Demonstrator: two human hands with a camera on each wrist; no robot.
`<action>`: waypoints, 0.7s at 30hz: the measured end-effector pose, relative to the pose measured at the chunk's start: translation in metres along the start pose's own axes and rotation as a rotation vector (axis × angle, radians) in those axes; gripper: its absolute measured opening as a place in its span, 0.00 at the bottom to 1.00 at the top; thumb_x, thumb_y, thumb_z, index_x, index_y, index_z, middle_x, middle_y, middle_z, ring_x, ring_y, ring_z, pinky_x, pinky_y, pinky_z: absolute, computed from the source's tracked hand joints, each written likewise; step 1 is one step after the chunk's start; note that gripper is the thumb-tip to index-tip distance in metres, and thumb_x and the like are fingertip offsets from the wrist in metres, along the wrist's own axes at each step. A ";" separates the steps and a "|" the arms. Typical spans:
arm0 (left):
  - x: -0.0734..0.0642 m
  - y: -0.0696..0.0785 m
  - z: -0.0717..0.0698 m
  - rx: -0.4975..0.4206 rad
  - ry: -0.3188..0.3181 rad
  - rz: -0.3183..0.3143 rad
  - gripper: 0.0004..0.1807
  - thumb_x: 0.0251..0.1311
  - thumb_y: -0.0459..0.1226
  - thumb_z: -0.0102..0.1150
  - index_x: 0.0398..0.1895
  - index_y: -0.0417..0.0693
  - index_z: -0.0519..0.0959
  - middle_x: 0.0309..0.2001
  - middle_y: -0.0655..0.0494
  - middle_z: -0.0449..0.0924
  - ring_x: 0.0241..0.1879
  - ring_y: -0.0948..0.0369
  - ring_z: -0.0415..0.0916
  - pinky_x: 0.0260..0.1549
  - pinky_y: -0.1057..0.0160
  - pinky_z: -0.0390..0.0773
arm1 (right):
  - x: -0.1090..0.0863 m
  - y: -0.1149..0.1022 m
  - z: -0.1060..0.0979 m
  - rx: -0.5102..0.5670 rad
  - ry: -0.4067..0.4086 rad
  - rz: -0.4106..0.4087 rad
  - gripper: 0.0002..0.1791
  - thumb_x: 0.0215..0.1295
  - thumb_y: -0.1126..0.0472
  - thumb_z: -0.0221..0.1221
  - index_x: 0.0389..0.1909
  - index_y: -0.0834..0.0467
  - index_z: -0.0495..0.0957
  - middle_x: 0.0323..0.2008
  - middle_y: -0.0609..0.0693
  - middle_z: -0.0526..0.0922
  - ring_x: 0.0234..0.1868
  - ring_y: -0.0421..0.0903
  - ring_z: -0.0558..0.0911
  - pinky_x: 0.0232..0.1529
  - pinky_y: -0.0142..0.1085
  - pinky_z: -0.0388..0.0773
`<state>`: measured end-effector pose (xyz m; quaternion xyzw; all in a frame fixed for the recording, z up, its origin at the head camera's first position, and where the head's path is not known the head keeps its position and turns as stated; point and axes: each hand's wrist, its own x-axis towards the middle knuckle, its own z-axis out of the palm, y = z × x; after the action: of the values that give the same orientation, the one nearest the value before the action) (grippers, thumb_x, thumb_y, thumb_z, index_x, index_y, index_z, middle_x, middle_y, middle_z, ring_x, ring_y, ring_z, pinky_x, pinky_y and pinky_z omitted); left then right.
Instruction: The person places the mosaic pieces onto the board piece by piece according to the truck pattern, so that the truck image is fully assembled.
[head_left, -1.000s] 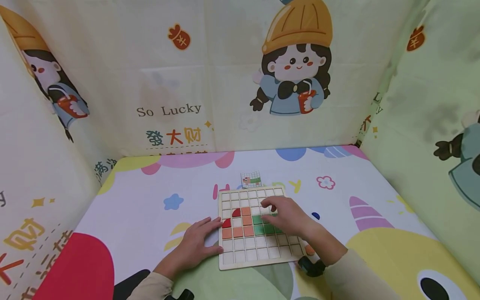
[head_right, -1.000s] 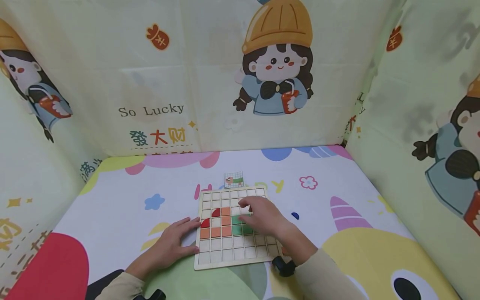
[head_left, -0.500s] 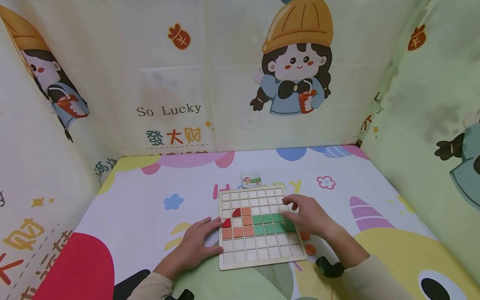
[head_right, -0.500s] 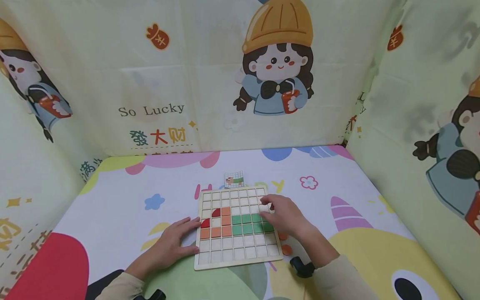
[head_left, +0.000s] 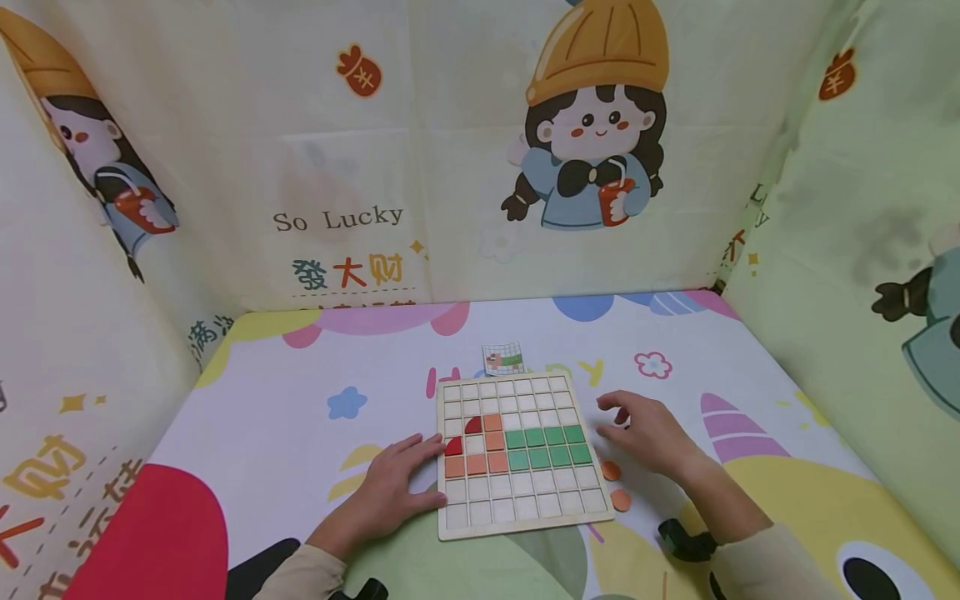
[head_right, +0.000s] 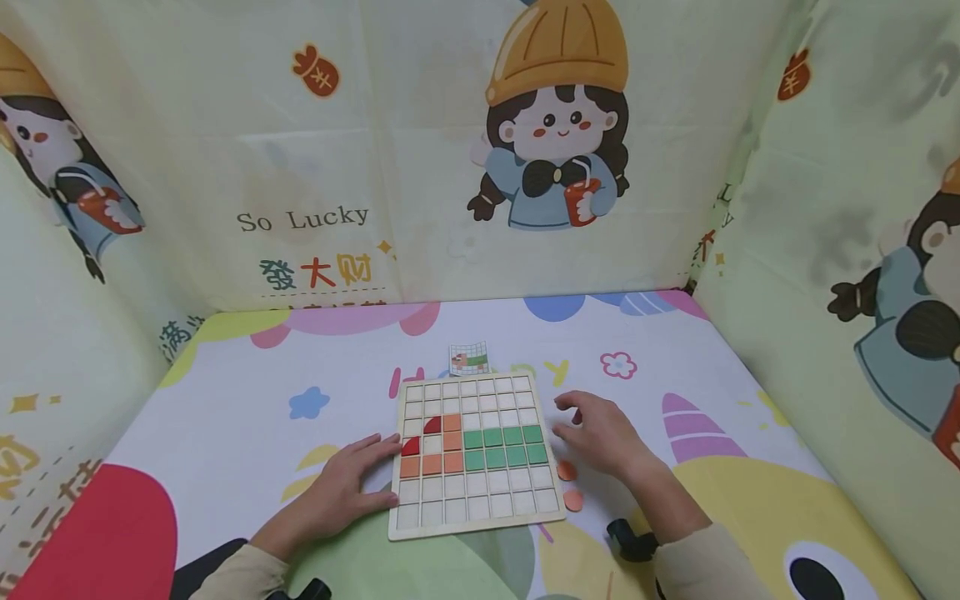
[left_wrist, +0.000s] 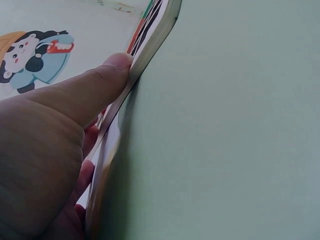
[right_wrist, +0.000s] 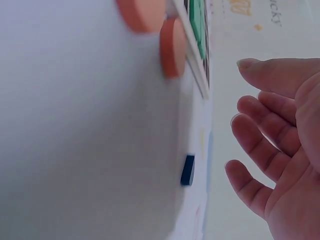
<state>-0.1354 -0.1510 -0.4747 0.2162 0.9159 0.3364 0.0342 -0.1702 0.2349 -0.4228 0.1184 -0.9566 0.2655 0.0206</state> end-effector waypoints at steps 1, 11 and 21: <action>0.000 0.000 0.000 0.001 0.002 0.003 0.38 0.54 0.51 0.74 0.67 0.47 0.74 0.70 0.55 0.70 0.71 0.44 0.59 0.63 0.33 0.57 | -0.001 0.002 -0.001 -0.004 -0.002 0.007 0.20 0.61 0.60 0.69 0.53 0.63 0.80 0.43 0.52 0.83 0.38 0.47 0.77 0.37 0.41 0.77; 0.001 -0.001 0.000 0.005 -0.002 -0.010 0.39 0.54 0.51 0.73 0.68 0.48 0.74 0.70 0.56 0.69 0.71 0.44 0.58 0.63 0.33 0.56 | -0.004 0.021 -0.003 -0.054 -0.018 0.073 0.22 0.59 0.60 0.69 0.54 0.63 0.79 0.42 0.53 0.82 0.37 0.49 0.76 0.38 0.42 0.78; 0.001 -0.002 0.001 0.005 -0.011 -0.014 0.39 0.55 0.52 0.73 0.69 0.49 0.73 0.71 0.56 0.68 0.72 0.44 0.58 0.64 0.33 0.56 | -0.008 0.033 -0.003 -0.058 -0.048 0.125 0.22 0.58 0.63 0.68 0.54 0.65 0.79 0.45 0.57 0.83 0.40 0.52 0.77 0.42 0.46 0.81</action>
<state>-0.1369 -0.1511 -0.4770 0.2118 0.9180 0.3328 0.0409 -0.1706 0.2661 -0.4376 0.0642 -0.9696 0.2354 -0.0156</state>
